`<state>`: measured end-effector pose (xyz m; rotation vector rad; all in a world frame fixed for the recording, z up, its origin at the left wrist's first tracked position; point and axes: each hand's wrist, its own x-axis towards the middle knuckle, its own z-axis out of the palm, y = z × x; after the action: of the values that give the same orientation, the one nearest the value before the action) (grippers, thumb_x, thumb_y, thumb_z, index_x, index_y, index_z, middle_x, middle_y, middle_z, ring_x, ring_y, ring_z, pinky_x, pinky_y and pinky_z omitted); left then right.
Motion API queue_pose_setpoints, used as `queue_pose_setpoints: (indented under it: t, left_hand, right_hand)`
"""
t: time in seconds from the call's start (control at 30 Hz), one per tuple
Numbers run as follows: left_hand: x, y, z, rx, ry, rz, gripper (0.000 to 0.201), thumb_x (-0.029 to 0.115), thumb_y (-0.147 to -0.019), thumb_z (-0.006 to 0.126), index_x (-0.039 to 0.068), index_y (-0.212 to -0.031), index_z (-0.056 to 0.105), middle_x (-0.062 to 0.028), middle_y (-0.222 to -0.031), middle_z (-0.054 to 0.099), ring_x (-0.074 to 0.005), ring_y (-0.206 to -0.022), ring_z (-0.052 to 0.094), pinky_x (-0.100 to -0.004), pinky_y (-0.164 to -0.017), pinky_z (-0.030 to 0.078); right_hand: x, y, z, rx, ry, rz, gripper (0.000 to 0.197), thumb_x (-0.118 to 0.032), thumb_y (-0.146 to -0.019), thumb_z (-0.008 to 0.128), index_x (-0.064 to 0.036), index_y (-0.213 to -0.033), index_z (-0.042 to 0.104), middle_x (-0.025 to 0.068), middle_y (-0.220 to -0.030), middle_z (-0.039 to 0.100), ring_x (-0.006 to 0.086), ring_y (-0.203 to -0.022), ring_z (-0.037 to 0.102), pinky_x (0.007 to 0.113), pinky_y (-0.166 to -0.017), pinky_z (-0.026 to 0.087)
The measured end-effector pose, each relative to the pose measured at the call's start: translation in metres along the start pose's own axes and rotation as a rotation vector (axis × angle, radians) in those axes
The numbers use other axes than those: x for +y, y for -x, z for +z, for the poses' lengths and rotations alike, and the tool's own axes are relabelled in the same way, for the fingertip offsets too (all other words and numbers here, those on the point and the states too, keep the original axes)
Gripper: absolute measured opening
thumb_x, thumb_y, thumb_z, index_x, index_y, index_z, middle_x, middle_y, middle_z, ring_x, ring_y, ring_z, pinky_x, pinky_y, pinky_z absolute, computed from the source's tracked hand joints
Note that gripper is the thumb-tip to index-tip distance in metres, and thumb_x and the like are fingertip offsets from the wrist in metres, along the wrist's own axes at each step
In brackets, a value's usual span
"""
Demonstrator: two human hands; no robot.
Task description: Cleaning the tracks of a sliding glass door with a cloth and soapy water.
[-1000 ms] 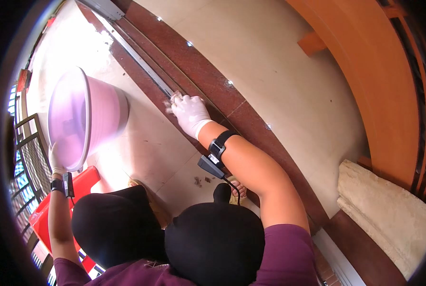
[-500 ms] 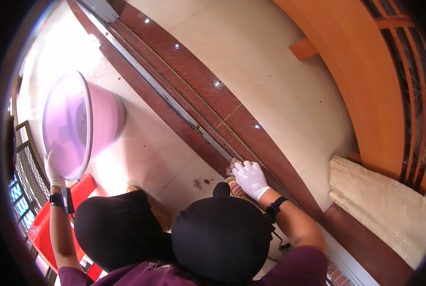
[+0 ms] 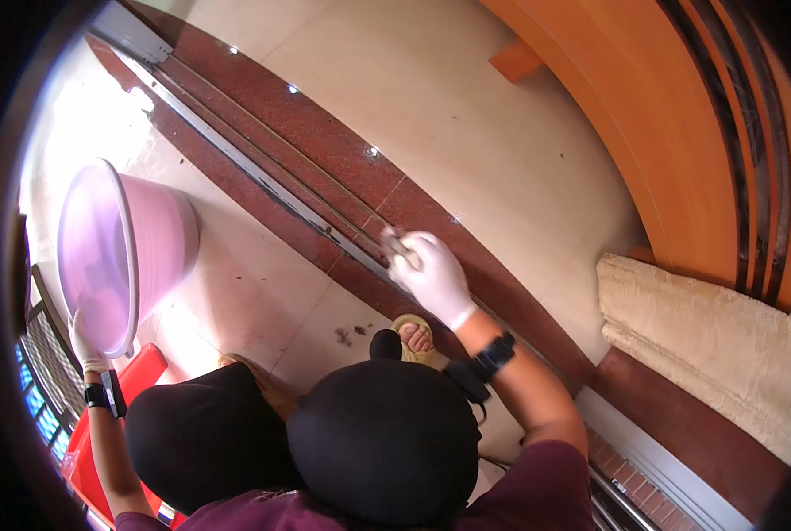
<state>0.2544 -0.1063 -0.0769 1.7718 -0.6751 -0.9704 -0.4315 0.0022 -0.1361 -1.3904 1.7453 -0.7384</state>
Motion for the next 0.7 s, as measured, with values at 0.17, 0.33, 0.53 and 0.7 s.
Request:
queue_pose_setpoints:
  t: [0.17,0.33,0.53,0.7]
  left_hand:
    - [0.010,0.001,-0.002,0.013,-0.106,-0.002,0.029,0.018,-0.093,0.056,0.003,-0.118,0.056,-0.0046,-0.100,0.062,-0.0163,-0.087,0.062,-0.0303,-0.078,0.051]
    - [0.002,-0.011,-0.019,0.030,-0.134,0.036,0.024,0.019,-0.093,0.056,0.004,-0.110,0.058,-0.0056,-0.096,0.062,-0.0167,-0.085,0.063,-0.0303,-0.076,0.051]
    - [0.004,-0.018,-0.025,-0.001,-0.214,0.014,0.027,0.020,-0.094,0.055,0.002,-0.114,0.056,-0.0064,-0.099,0.061,-0.0163,-0.086,0.061,-0.0304,-0.075,0.051]
    - [0.010,-0.023,-0.021,-0.145,-0.229,-0.115,0.028,0.022,-0.095,0.054,0.001,-0.113,0.058,-0.0069,-0.100,0.062,-0.0164,-0.089,0.061,-0.0304,-0.078,0.050]
  right_hand:
    - [-0.036,-0.064,0.056,-0.151,0.547,-0.299,0.023,-0.017,-0.082,0.056,-0.0099,-0.103,0.064,0.0078,-0.102,0.064,0.0279,-0.089,0.063,0.040,-0.074,0.051]
    - [-0.009,-0.041,0.072,0.003,0.953,-0.543,0.019,-0.020,-0.083,0.054,-0.0102,-0.096,0.063,0.0047,-0.100,0.060,0.0192,-0.086,0.059,0.036,-0.068,0.048]
    - [0.035,0.068,-0.019,-0.249,0.970,-0.399,0.032,-0.022,-0.081,0.056,-0.0099,-0.110,0.062,0.0023,-0.107,0.060,0.0185,-0.091,0.055,0.034,-0.074,0.044]
    - [0.085,0.175,-0.072,-0.277,1.121,-0.145,0.031,-0.022,-0.080,0.057,-0.0094,-0.108,0.062,0.0003,-0.094,0.061,0.0181,-0.082,0.057,0.034,-0.066,0.045]
